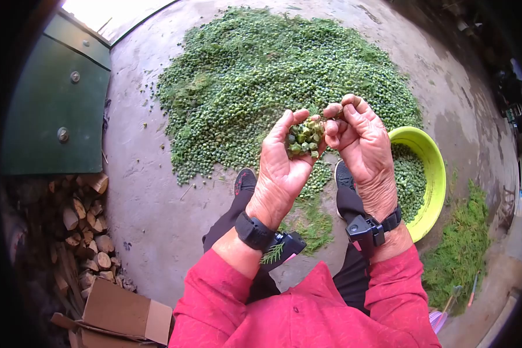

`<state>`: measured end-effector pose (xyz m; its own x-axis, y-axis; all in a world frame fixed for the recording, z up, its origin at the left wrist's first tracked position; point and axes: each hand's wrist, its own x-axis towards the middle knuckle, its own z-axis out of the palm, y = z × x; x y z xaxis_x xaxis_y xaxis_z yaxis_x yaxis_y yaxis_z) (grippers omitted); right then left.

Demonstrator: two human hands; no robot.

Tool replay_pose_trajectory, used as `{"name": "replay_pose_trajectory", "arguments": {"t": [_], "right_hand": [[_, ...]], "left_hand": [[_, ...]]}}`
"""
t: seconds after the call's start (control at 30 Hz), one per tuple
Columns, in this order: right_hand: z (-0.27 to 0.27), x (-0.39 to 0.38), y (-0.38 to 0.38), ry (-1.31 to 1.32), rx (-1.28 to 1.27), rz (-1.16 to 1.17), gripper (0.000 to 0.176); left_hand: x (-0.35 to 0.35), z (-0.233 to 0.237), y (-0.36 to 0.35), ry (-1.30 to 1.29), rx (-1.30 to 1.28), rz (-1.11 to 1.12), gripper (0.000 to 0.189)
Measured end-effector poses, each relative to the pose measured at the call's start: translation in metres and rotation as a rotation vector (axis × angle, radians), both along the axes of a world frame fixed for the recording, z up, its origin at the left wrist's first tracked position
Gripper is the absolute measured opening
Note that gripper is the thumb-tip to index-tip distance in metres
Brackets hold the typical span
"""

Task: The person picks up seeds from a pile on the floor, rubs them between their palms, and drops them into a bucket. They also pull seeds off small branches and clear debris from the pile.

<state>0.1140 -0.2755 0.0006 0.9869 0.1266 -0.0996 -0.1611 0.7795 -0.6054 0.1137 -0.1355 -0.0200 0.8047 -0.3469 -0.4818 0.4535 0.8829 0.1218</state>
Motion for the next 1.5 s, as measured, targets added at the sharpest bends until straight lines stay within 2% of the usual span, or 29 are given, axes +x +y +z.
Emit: {"name": "replay_pose_trajectory", "arguments": {"t": [0.07,0.13,0.23,0.5,0.7,0.8,0.87,0.9,0.97,1.03,1.13,1.23,1.3,1.4,1.5], "right_hand": [[-0.001,0.002,-0.002,-0.01,-0.013,-0.055,0.01],[-0.001,0.002,-0.003,-0.002,0.004,-0.059,0.01],[-0.002,0.001,-0.003,0.029,0.053,-0.053,0.01],[-0.005,-0.001,-0.004,0.084,0.139,0.006,0.015],[0.0,-0.001,-0.005,0.134,0.093,-0.026,0.017],[0.007,0.0,-0.007,0.131,-0.032,-0.063,0.02],[0.012,0.001,-0.012,0.11,-0.305,-0.094,0.022],[0.014,0.0,-0.012,0.11,-0.305,-0.096,0.022],[0.015,-0.001,-0.01,0.051,-0.568,0.038,0.026],[0.013,-0.003,0.0,0.09,-0.605,-0.023,0.022],[0.013,-0.003,0.003,0.093,-0.713,0.045,0.012],[0.009,-0.006,0.005,0.102,-0.69,-0.035,0.012],[0.007,-0.005,0.007,0.105,-0.742,-0.057,0.011],[0.005,-0.004,0.005,0.047,-0.984,-0.044,0.012],[-0.004,-0.003,0.004,0.099,-0.884,-0.011,0.013]], "left_hand": [[-0.001,0.002,-0.001,0.027,0.037,-0.012,0.024],[-0.004,0.006,-0.001,-0.05,0.078,-0.132,0.02],[-0.004,0.007,-0.003,-0.113,0.104,-0.178,0.021],[-0.004,0.006,0.0,-0.174,0.087,-0.221,0.029],[-0.007,0.004,-0.003,-0.16,0.166,-0.228,0.021],[-0.007,0.006,-0.002,-0.144,0.17,-0.214,0.02],[-0.004,0.003,0.0,-0.178,0.147,-0.263,0.019],[-0.005,0.005,0.001,-0.178,0.147,-0.265,0.019],[-0.006,0.009,0.001,-0.151,0.189,-0.275,0.017],[-0.006,0.007,0.001,-0.177,0.178,-0.279,0.016],[-0.005,0.007,0.001,-0.196,0.19,-0.29,0.016],[-0.006,0.011,0.0,-0.153,0.229,-0.307,0.014],[-0.006,0.004,-0.001,-0.149,0.167,-0.343,0.013],[-0.008,0.002,-0.001,-0.098,0.095,-0.353,0.013],[-0.009,0.003,-0.001,-0.053,0.074,-0.348,0.012]]}}
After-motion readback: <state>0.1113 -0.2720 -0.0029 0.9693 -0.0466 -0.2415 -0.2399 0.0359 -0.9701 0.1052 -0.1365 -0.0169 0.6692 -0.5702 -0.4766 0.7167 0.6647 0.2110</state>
